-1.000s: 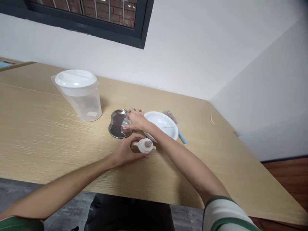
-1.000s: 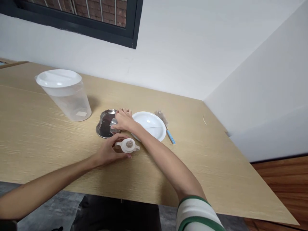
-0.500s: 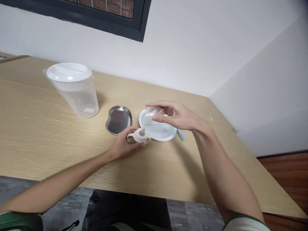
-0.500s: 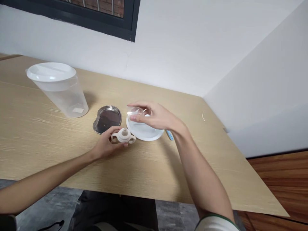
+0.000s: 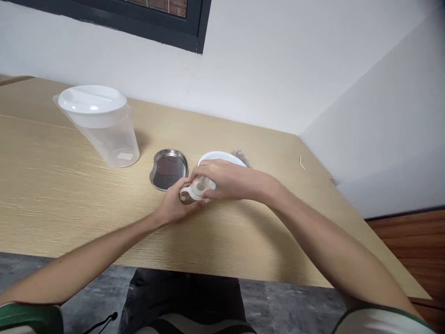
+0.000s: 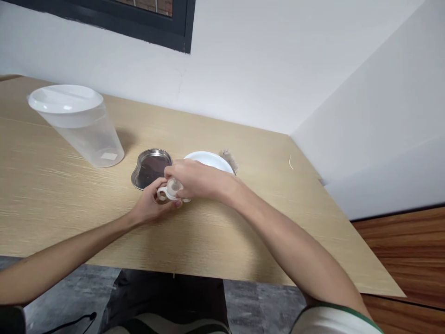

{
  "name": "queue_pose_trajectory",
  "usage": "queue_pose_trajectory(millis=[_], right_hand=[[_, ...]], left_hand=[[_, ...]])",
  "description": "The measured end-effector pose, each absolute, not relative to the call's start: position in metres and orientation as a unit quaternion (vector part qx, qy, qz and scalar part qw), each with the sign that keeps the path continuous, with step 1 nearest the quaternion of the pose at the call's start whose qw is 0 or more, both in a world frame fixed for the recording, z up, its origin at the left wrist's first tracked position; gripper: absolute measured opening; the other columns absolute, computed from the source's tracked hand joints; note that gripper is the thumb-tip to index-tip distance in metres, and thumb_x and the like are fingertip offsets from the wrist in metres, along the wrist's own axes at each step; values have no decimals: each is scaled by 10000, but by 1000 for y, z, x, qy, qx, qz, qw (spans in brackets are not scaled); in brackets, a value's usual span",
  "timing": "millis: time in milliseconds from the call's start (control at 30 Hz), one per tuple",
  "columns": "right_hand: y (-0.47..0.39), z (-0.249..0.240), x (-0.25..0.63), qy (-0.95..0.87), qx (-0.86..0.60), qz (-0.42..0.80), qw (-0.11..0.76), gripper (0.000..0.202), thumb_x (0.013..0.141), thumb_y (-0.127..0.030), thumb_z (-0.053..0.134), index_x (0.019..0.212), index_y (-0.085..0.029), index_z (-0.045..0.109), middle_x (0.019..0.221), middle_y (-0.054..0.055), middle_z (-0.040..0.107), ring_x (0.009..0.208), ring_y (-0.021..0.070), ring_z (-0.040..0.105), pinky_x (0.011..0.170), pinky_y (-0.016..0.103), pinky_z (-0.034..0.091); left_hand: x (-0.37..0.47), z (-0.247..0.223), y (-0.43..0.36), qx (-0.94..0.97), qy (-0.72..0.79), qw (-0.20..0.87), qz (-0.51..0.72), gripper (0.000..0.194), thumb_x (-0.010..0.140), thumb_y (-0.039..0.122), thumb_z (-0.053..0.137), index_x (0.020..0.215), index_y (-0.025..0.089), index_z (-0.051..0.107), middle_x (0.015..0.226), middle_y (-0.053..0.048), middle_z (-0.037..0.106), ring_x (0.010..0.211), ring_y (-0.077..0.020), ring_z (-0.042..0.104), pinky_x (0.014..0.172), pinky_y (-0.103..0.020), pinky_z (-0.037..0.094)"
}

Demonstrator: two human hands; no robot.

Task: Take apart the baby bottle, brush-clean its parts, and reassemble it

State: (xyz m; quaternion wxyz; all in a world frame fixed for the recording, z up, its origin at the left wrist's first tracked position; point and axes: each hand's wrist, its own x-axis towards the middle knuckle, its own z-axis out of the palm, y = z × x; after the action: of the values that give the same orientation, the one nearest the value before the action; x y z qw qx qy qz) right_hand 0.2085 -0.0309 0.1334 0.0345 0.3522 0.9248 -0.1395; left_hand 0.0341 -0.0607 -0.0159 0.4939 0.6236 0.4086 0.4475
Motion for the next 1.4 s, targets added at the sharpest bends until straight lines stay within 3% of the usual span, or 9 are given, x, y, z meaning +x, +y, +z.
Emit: queue_pose_trajectory(millis=[333,933,1400], right_hand=[[-36,136,201,927,343,-125,85,313,826,-67,703,1116,-184,697,1027,70,750,979,255,680,747,306,427],[-35,133,201,931,338,-124,52,305,803,-112,756,1098,-191,756,934,60,746,880,232,680,729,300,428],[-35,133,198,921,366,-110,72,329,780,-166,817,1102,-206,759,969,63,758,974,271,679,733,313,423]], left_hand=[[33,-7,-63,631,408,495,437,456,720,440,880,1052,175,714,995,-58,782,886,-235,734,731,-296,575],[33,-10,-65,632,405,482,452,452,720,442,880,1019,171,678,898,-27,729,728,-160,642,622,-247,487],[36,-10,-64,627,419,479,449,471,701,437,884,1009,159,662,911,-47,742,752,-174,667,632,-257,514]])
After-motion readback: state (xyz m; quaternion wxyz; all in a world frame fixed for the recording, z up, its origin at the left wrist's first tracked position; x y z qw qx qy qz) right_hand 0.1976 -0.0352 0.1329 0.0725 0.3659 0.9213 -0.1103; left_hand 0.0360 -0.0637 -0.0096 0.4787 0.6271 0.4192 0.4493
